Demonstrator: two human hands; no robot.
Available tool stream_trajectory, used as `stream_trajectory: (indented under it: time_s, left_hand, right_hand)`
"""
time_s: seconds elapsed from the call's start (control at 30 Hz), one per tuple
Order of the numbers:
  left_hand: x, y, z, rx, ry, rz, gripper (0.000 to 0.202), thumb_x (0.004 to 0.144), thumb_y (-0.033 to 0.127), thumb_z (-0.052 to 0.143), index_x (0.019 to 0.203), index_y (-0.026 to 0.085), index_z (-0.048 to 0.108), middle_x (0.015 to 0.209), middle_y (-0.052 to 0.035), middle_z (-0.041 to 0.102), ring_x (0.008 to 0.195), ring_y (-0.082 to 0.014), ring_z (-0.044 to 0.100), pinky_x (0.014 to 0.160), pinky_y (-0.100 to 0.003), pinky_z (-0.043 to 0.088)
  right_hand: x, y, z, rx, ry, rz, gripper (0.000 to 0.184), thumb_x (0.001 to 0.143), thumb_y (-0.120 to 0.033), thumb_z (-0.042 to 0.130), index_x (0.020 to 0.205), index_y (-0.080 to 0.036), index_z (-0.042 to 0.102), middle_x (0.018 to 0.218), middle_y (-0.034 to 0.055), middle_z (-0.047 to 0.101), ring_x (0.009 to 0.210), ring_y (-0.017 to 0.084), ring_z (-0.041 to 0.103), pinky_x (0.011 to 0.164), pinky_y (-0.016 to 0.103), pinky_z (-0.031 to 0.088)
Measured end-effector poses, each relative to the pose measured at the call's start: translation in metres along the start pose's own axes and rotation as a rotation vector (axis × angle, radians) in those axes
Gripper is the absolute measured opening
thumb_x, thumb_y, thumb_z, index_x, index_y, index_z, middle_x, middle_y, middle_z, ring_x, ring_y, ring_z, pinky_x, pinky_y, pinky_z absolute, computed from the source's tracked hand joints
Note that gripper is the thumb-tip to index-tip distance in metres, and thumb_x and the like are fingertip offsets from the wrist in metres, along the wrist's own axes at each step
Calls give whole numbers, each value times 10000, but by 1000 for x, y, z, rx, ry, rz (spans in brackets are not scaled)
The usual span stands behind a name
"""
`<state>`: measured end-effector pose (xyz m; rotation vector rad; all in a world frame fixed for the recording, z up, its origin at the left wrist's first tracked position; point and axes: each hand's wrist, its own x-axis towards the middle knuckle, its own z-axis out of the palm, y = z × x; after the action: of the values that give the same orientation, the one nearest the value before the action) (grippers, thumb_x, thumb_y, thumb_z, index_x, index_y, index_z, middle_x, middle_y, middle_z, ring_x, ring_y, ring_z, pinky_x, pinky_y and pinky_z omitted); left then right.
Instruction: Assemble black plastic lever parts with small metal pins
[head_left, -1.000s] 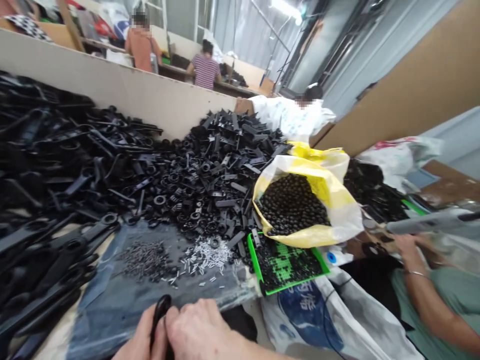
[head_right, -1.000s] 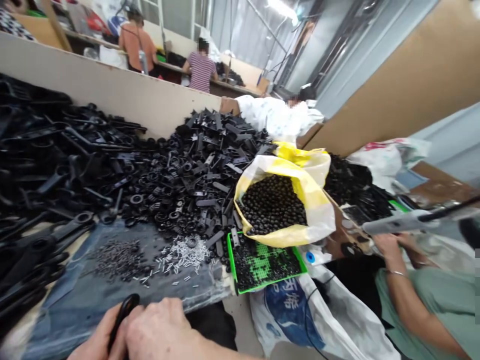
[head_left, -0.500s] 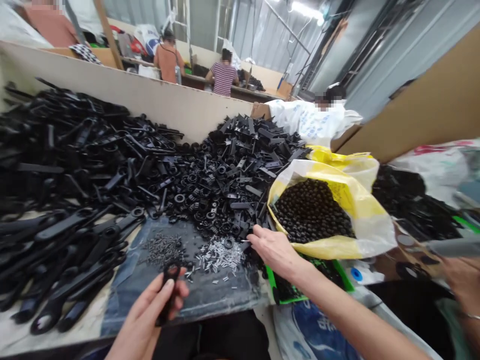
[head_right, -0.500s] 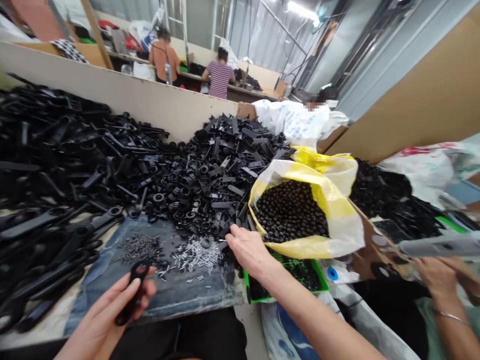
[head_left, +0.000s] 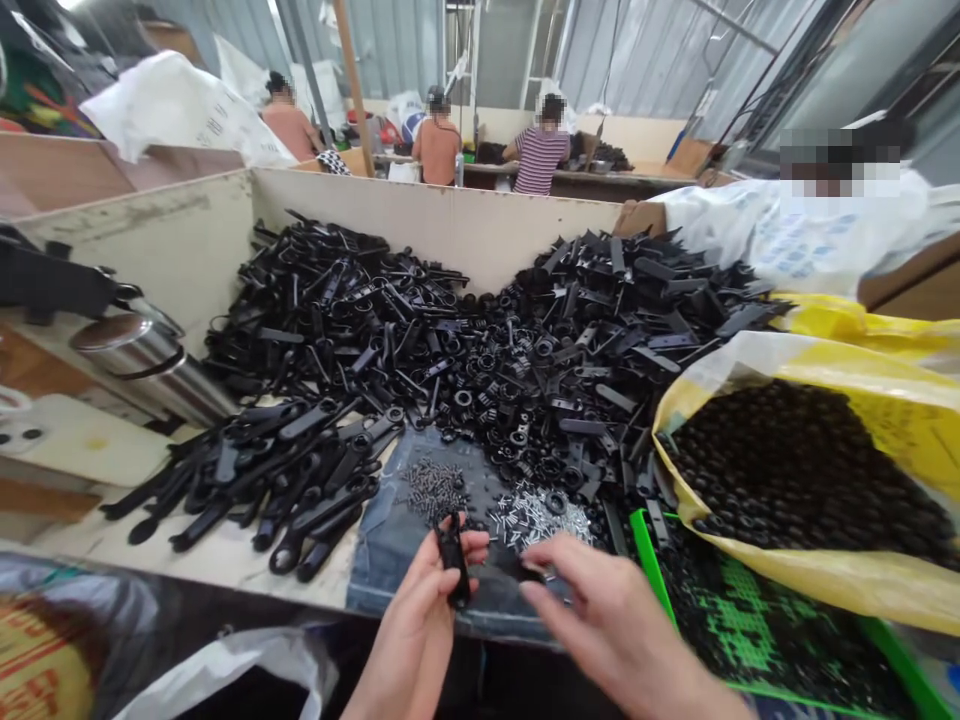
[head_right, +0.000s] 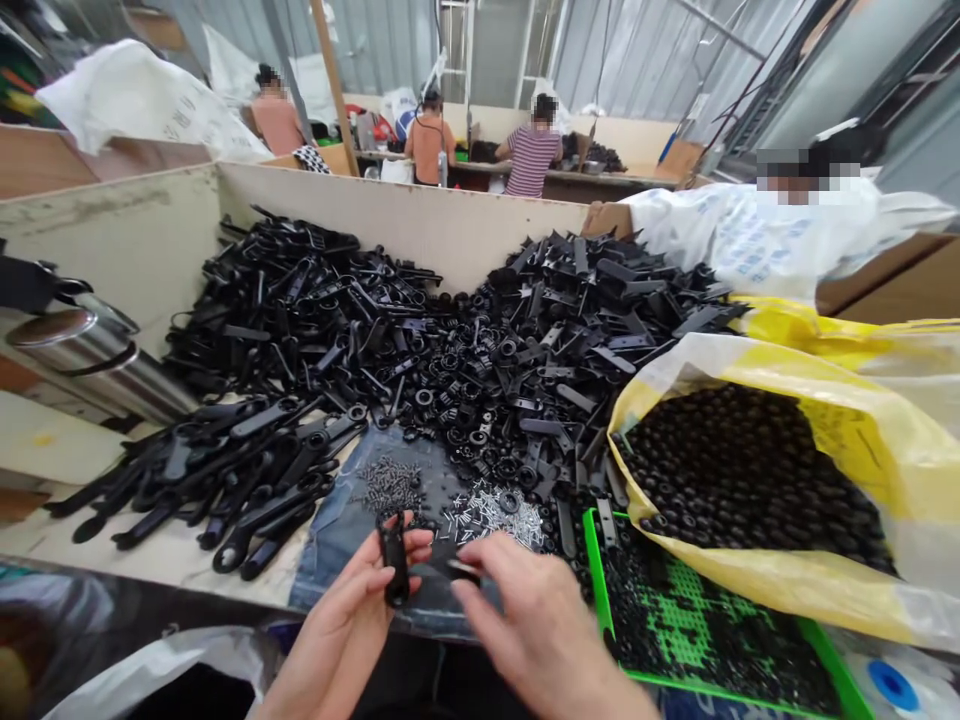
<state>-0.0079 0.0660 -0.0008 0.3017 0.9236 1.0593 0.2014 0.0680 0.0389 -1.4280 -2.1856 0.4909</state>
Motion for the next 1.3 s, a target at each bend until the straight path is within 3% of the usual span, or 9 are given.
stream_trajectory:
  time_s: [0.13, 0.23, 0.6, 0.8, 0.97, 1.1, 1.3]
  left_hand:
    - [-2, -10, 1, -110, -7, 29, 338, 822, 256, 682, 1154, 230, 739, 1220, -72, 739, 1250, -263, 566, 1107, -397, 361]
    - [-4, -12, 3, -139, 12, 32, 315, 834, 308, 713, 1137, 227, 744, 1231, -79, 730, 1269, -269, 560, 1149, -424, 335]
    - [-8, -11, 15, -168, 61, 39, 326, 810, 342, 787, 1106, 221, 722, 1212, -76, 729, 1184, -228, 617, 1041, -343, 466]
    - [-6, -16, 20, -213, 174, -7, 320, 750, 290, 823, 1039, 190, 726, 1126, -110, 760, 1199, -279, 639, 1089, -419, 467]
    - [-7, -15, 29, -266, 231, -61, 261, 782, 214, 768, 1032, 173, 709, 1091, -127, 776, 1154, -289, 681, 1054, -434, 515]
    - [-7, -17, 29, -266, 239, -52, 348, 758, 236, 794, 1080, 187, 673, 1119, -118, 767, 1165, -288, 678, 1067, -430, 502]
    - [-4, -24, 21, -185, 227, -38, 487, 674, 336, 884, 1091, 189, 680, 1124, -113, 761, 1148, -288, 678, 1033, -393, 514]
  right_hand:
    - [7, -37, 48, 166, 205, 36, 176, 965, -213, 507, 977, -208, 682, 839, 32, 740, 673, 154, 716, 601, 225, 563]
    - [8, -43, 62, 192, 285, 9, 187, 979, -209, 515, 1053, -187, 685, 896, 62, 750, 760, 169, 746, 677, 229, 596]
    - [-4, -44, 74, 32, 302, 8, 259, 1030, -264, 488, 1099, -154, 712, 863, 83, 736, 711, 170, 752, 631, 209, 580]
    - [-6, -43, 75, -4, 301, 9, 267, 1024, -258, 493, 1139, -145, 706, 859, 78, 731, 704, 164, 750, 617, 206, 580]
    - [-4, -44, 74, -2, 329, -13, 257, 1018, -233, 501, 1156, -139, 696, 875, 85, 737, 704, 160, 752, 630, 202, 597]
    - [-3, -44, 72, -12, 351, -25, 266, 1027, -221, 473, 1128, -132, 701, 879, 96, 744, 731, 170, 765, 643, 206, 607]
    - [-6, -43, 79, -33, 273, -24, 284, 1022, -198, 470, 1197, -135, 685, 984, 120, 756, 845, 194, 770, 703, 228, 613]
